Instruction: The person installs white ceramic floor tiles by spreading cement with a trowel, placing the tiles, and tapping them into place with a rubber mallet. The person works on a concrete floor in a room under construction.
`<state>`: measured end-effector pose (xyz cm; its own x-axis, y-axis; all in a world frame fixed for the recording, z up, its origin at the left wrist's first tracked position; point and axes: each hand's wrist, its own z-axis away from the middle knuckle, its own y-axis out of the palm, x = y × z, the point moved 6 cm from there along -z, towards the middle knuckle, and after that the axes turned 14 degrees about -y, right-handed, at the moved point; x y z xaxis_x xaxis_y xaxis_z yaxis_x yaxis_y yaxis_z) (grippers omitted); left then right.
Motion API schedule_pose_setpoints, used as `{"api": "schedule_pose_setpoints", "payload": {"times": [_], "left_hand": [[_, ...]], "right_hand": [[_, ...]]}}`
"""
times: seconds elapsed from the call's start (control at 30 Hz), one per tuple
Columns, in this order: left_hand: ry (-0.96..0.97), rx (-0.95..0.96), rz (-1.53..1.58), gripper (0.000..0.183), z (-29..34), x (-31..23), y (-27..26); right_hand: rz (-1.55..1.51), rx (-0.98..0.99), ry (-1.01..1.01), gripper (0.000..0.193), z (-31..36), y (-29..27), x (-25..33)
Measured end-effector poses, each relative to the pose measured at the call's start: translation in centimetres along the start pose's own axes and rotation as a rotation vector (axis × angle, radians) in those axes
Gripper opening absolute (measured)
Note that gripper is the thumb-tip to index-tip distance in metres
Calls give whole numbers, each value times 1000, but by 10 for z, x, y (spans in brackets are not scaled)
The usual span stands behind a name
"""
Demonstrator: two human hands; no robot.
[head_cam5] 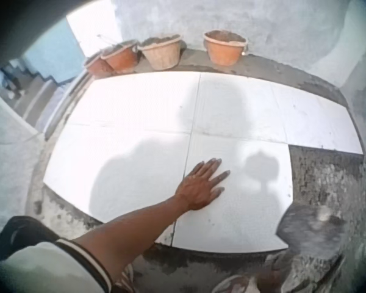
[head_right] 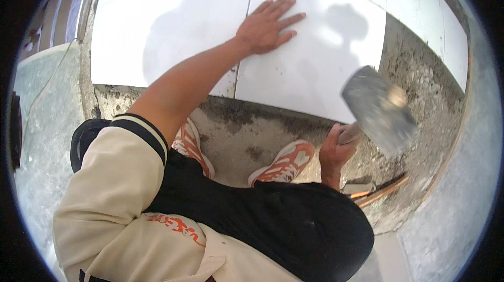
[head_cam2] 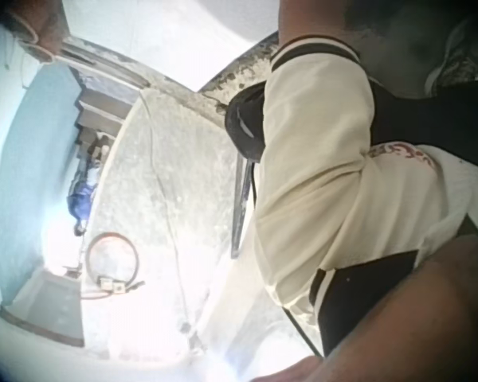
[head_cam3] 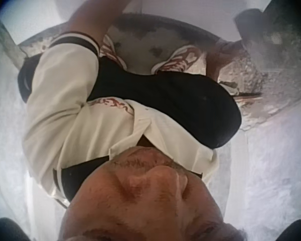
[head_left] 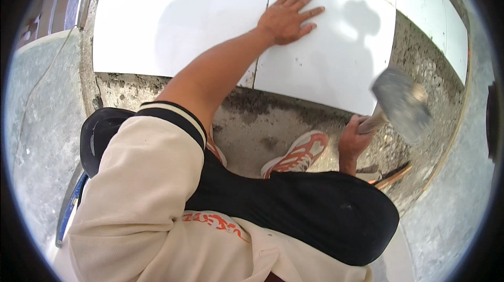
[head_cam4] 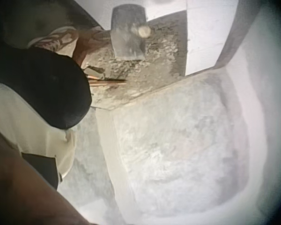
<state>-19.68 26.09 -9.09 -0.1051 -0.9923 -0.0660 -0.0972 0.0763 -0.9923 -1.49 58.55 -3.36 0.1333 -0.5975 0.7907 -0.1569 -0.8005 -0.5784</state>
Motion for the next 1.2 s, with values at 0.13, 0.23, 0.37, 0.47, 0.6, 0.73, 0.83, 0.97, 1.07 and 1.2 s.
{"api": "schedule_pose_setpoints", "payload": {"times": [0.13,0.23,0.37,0.47,0.6,0.73,0.83,0.97,1.07,1.2], "left_hand": [[9,14,70,57,0,-7,0],[31,15,32,57,-2,-11,3],[57,9,110,56,0,-11,-6],[64,0,101,57,-6,-11,-12],[33,62,71,57,-8,-24,-3],[-169,119,51,64,10,-68,4],[-198,95,-6,70,18,-87,-8],[-214,134,35,75,24,-89,-3],[-234,141,12,75,20,-89,-11],[-223,111,-32,76,14,-74,-3]], "right_hand": [[130,16,-291,12,9,4,1],[309,299,237,36,21,13,-16],[246,11,-2,36,12,6,25],[140,256,193,32,24,17,-3],[38,187,210,32,28,8,16],[-84,128,172,37,25,-11,37],[-72,21,-60,40,25,-18,39],[53,-35,-69,40,38,-21,20],[63,196,286,39,36,-11,-6],[-62,58,28,38,8,-27,23]]}}
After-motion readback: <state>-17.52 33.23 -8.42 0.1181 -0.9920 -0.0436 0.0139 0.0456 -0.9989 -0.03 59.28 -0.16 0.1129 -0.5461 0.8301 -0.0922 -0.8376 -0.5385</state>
